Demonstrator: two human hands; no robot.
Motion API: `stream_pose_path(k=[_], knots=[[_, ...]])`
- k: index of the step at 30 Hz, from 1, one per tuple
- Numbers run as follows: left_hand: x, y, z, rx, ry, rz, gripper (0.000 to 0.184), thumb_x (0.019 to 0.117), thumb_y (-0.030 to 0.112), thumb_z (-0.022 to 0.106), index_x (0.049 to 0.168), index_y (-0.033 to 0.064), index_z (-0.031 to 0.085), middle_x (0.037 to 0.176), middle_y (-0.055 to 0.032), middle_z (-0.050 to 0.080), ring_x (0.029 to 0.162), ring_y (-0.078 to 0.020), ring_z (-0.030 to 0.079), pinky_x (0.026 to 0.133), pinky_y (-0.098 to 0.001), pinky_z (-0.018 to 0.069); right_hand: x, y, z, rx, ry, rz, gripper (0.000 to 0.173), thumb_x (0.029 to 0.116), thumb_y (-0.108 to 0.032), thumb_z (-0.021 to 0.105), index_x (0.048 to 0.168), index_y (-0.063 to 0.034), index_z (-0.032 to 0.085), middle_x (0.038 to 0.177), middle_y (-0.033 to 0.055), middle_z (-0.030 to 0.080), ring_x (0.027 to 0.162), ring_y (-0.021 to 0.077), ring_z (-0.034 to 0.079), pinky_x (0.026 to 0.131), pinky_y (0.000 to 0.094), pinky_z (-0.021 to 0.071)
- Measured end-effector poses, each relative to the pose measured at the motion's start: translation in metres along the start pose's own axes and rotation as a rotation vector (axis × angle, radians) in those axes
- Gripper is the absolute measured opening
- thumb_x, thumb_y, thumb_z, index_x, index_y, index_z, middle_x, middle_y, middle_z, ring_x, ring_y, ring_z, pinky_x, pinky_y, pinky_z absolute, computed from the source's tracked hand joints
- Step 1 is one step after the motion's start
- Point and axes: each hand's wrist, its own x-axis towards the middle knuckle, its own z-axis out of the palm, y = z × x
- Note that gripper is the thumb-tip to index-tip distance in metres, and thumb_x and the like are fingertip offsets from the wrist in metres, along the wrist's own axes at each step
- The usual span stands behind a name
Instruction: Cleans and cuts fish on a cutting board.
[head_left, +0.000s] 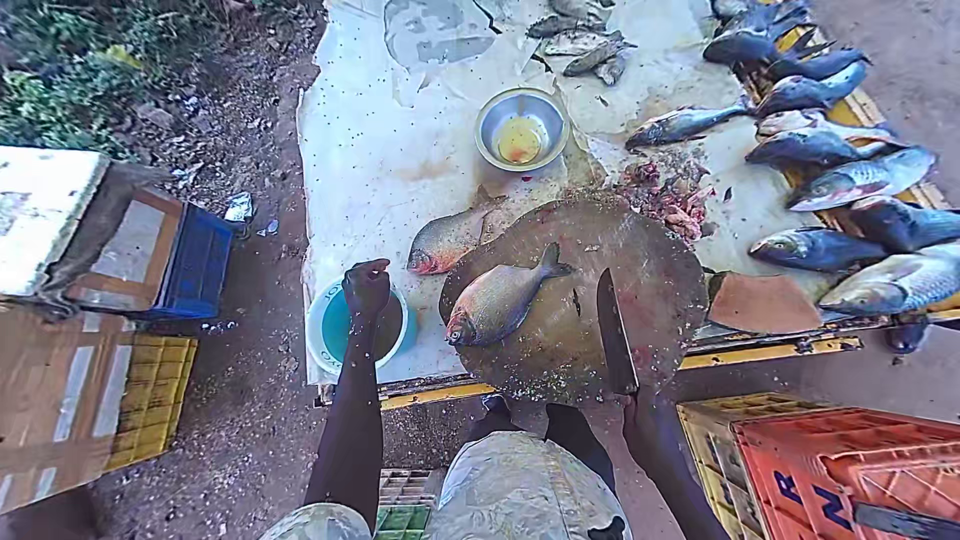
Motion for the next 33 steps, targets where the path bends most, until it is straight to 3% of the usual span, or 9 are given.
stream_pose_path(k=[2, 7, 12, 15, 18, 24, 27, 30, 33], knots=[[0.002, -0.05, -0.018, 0.185, -0.084, -0.247, 0.02, 0.1, 0.016, 0.059, 0.103, 0.0069, 0.076, 0.103, -0.0185, 0.073, 0.098, -0.0372, 0.068, 0.087, -0.0629, 0.0505, 0.012, 0.002, 0.0, -0.027, 0.033, 0.004, 0.046, 0.1108, -0.021, 0.04, 0.15, 0.0035, 0.037, 0.107, 0.0279, 0.069, 0.099, 0.0438, 0.071, 0.089, 0.0597, 0.0555], [-0.027, -0.148, 0.035, 0.497, -0.62, -0.15, 0.042, 0.1009, 0.027, 0.065, 0.128, -0.0041, 0.063, 0.127, -0.0306, 0.063, 0.122, -0.0487, 0.058, 0.102, -0.0667, 0.0437, 0.019, -0.07, -0.001, 0.056, -0.008, -0.171, 0.038, 0.112, -0.025, 0.038, 0.14, -0.0004, 0.043, 0.086, 0.0181, 0.066, 0.077, 0.0341, 0.07, 0.073, 0.051, 0.0576], [-0.036, -0.056, -0.008, 0.37, -0.407, -0.198, 0.044, 0.0971, 0.031, 0.071, 0.129, 0.0011, 0.065, 0.122, -0.0309, 0.066, 0.118, -0.0507, 0.061, 0.098, -0.073, 0.044, 0.075, -0.173, -0.008, -0.051, -0.441, -0.659, 0.038, 0.113, -0.033, 0.037, 0.138, -0.0067, 0.048, 0.09, 0.0171, 0.066, 0.082, 0.0329, 0.069, 0.077, 0.0513, 0.0572], [-0.055, -0.01, -0.031, 0.334, -0.12, -0.171, 0.041, 0.1, 0.03, 0.064, 0.135, 0.0081, 0.065, 0.134, -0.025, 0.063, 0.13, -0.0441, 0.057, 0.109, -0.0674, 0.0395, 0.151, -0.135, -0.034, 0.105, -0.315, -0.462, 0.034, 0.113, -0.036, 0.036, 0.128, -0.0064, 0.045, 0.073, 0.0158, 0.059, 0.054, 0.0282, 0.063, 0.053, 0.0467, 0.0572], [-0.071, 0.038, -0.01, 0.198, 0.083, -0.022, 0.039, 0.1027, 0.038, 0.059, 0.13, 0.0126, 0.068, 0.128, -0.0146, 0.069, 0.118, -0.0295, 0.066, 0.103, -0.0528, 0.0499, 0.171, -0.087, -0.058, 0.012, -0.122, -0.301, 0.035, 0.1128, -0.038, 0.034, 0.127, -0.0078, 0.045, 0.076, 0.0215, 0.061, 0.061, 0.0405, 0.066, 0.053, 0.0574, 0.0544], [-0.037, 0.089, 0.102, 0.258, -0.672, 0.278, 0.028, 0.0912, 0.039, 0.077, 0.111, 0.0189, 0.079, 0.123, -0.0143, 0.07, 0.124, -0.0342, 0.06, 0.104, -0.063, 0.0445, 0.055, -0.032, -0.046, -0.277, -0.246, -0.112, 0.044, 0.112, -0.029, 0.034, 0.149, -0.0061, 0.039, 0.108, 0.0242, 0.07, 0.105, 0.0431, 0.07, 0.09, 0.0575, 0.0552], [-0.016, 0.107, 0.13, 0.412, -0.825, 0.254, 0.027, 0.0828, 0.036, 0.084, 0.098, 0.0146, 0.08, 0.102, -0.0133, 0.075, 0.104, -0.0336, 0.069, 0.094, -0.0631, 0.0498, 0.058, -0.045, -0.083, -0.177, -0.105, -0.354, 0.038, 0.1131, -0.031, 0.035, 0.139, -0.0061, 0.046, 0.088, 0.0207, 0.068, 0.086, 0.0414, 0.072, 0.077, 0.0563, 0.0568], [0.0, 0.114, 0.14, 0.464, -0.9, 0.266, 0.029, 0.0797, 0.033, 0.088, 0.097, 0.0107, 0.08, 0.1, -0.0144, 0.075, 0.102, -0.0337, 0.07, 0.095, -0.0625, 0.05, 0.044, -0.094, -0.134, 0.091, 0.448, -0.799, 0.039, 0.1111, -0.031, 0.04, 0.13, 0.0003, 0.052, 0.067, 0.01, 0.06, 0.052, 0.027, 0.062, 0.046, 0.0438, 0.0524], [0.002, 0.109, 0.142, 0.436, -0.883, 0.239, 0.028, 0.0755, 0.03, 0.089, 0.094, 0.0109, 0.08, 0.097, -0.0135, 0.075, 0.099, -0.0332, 0.069, 0.093, -0.063, 0.0502, 0.07, -0.097, -0.101, 0.13, 0.51, -0.75, 0.039, 0.1102, -0.027, 0.039, 0.127, 0.0048, 0.054, 0.074, 0.015, 0.065, 0.058, 0.0296, 0.066, 0.052, 0.0453, 0.0557]])
